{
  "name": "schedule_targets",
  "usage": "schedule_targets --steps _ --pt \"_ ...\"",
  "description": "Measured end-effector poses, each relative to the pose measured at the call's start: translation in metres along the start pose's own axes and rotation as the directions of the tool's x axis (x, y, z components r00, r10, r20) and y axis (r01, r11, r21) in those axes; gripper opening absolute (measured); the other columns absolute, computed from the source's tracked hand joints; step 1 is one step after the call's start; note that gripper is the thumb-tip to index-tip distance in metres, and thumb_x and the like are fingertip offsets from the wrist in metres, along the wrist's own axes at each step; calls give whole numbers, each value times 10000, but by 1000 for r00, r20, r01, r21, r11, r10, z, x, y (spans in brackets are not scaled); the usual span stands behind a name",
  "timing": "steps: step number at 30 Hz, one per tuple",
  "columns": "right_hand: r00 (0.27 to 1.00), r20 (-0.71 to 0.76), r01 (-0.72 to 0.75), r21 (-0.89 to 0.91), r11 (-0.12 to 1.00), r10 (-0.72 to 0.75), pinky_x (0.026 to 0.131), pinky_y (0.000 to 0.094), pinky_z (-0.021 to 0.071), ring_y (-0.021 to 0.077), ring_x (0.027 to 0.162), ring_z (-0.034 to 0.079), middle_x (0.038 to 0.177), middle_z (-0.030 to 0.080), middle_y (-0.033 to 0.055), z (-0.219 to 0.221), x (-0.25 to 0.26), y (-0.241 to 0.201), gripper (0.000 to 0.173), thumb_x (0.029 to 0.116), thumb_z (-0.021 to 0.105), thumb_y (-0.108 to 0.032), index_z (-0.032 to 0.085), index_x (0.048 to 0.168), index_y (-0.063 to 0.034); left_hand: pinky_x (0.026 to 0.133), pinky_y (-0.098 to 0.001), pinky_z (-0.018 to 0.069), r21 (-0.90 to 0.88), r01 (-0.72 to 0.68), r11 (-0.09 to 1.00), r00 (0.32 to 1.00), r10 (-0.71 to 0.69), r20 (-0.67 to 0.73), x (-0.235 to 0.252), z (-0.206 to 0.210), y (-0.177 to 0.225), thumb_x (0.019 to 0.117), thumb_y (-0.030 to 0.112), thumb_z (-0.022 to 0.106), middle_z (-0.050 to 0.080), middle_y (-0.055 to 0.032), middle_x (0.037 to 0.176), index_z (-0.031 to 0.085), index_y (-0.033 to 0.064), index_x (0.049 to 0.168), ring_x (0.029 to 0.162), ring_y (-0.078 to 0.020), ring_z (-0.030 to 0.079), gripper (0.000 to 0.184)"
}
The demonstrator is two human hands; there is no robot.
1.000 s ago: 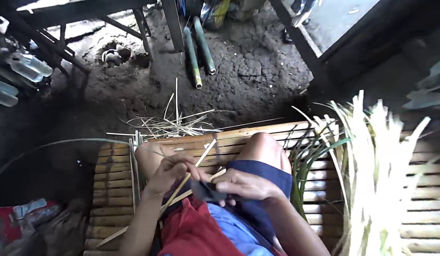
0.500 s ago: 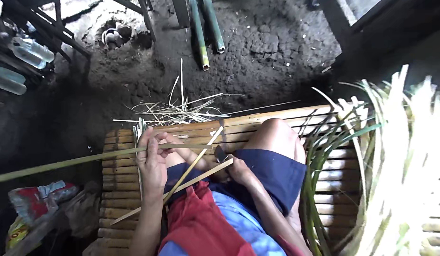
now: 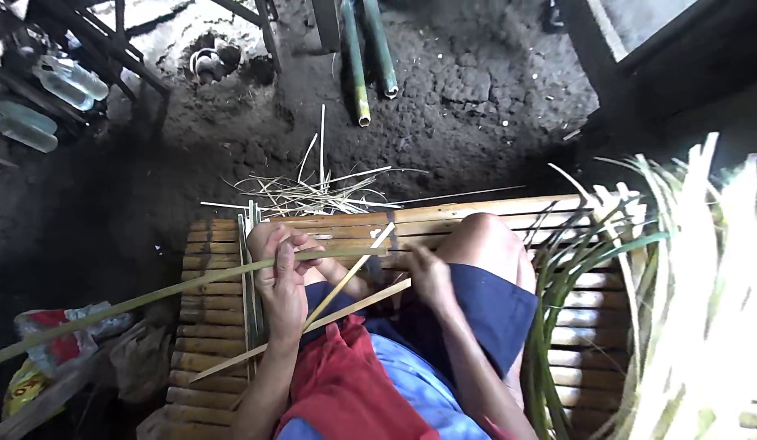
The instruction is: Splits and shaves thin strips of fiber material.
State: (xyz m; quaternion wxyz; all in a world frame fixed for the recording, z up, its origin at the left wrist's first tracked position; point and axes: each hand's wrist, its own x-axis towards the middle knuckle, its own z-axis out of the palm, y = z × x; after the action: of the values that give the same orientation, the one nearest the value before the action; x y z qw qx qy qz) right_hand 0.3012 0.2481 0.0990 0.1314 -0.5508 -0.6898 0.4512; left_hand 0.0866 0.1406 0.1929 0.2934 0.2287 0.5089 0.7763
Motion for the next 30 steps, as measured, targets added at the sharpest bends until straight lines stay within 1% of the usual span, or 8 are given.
schedule_targets --steps 3,9,11,13,15,18,25,30 --pt "974 -171 177 168 970 -148 877 438 559 226 958 694 1106 710 161 -36 -8 -33 334 1091 449 -177 664 1257 16 760 -285 640 17 -37 999 999 37 13 -3 2 -3 1090 114 430 758 13 1083 632 167 1275 860 -117 750 278" --pt "901 -15 404 391 827 -434 669 177 567 -7 716 644 878 702 -36 -36 -17 -81 150 1001 614 -138 737 1041 -61 789 -303 639 61 -93 994 996 93 2 -14 4 -12 1091 171 462 752 28 1097 654 199 1264 879 -118 746 260" --pt "892 -16 425 371 826 -452 641 157 546 -17 684 623 830 683 -44 -33 -16 -78 140 995 604 -134 723 1018 -63 901 -340 606 226 41 973 991 -68 112 -30 -9 -10 1093 351 448 723 22 1176 532 137 1394 1004 -132 722 378" --pt "877 -59 478 207 854 -477 654 156 516 -4 696 602 840 666 4 -30 -18 -75 160 994 601 -138 716 1008 -28 988 -395 566 413 185 892 847 -358 393 -50 -19 -2 1035 606 408 696 -108 1223 461 -90 1396 1091 -186 696 786" --pt "858 -52 514 79 854 -512 706 188 531 47 754 631 889 678 68 -29 -21 -74 171 990 614 -134 722 991 -1 887 -299 589 487 3 873 713 -343 611 -61 -10 8 1083 368 465 753 -138 1045 624 -149 1236 948 -125 728 563" --pt "816 -34 577 14 816 -577 722 205 530 82 766 632 887 662 85 -29 -27 -74 193 994 586 -134 721 973 2 988 -334 529 595 -468 654 758 -49 651 -46 11 16 984 223 664 747 -111 1084 736 13 1154 1061 -173 693 279" --pt "803 -94 593 37 804 -588 760 176 521 52 796 627 883 653 66 -43 -27 -75 179 993 596 -138 703 957 0 808 -408 585 695 -405 594 752 -216 622 -7 45 5 962 222 703 670 -145 1146 700 30 1241 948 -238 684 338" --pt "784 -185 601 -12 799 -593 740 169 523 66 775 640 880 678 98 -50 -23 -77 157 972 640 -101 735 988 24 675 -310 571 686 -367 629 775 -202 599 -2 53 -2 987 105 653 701 -124 938 739 -23 1052 719 -163 656 167"
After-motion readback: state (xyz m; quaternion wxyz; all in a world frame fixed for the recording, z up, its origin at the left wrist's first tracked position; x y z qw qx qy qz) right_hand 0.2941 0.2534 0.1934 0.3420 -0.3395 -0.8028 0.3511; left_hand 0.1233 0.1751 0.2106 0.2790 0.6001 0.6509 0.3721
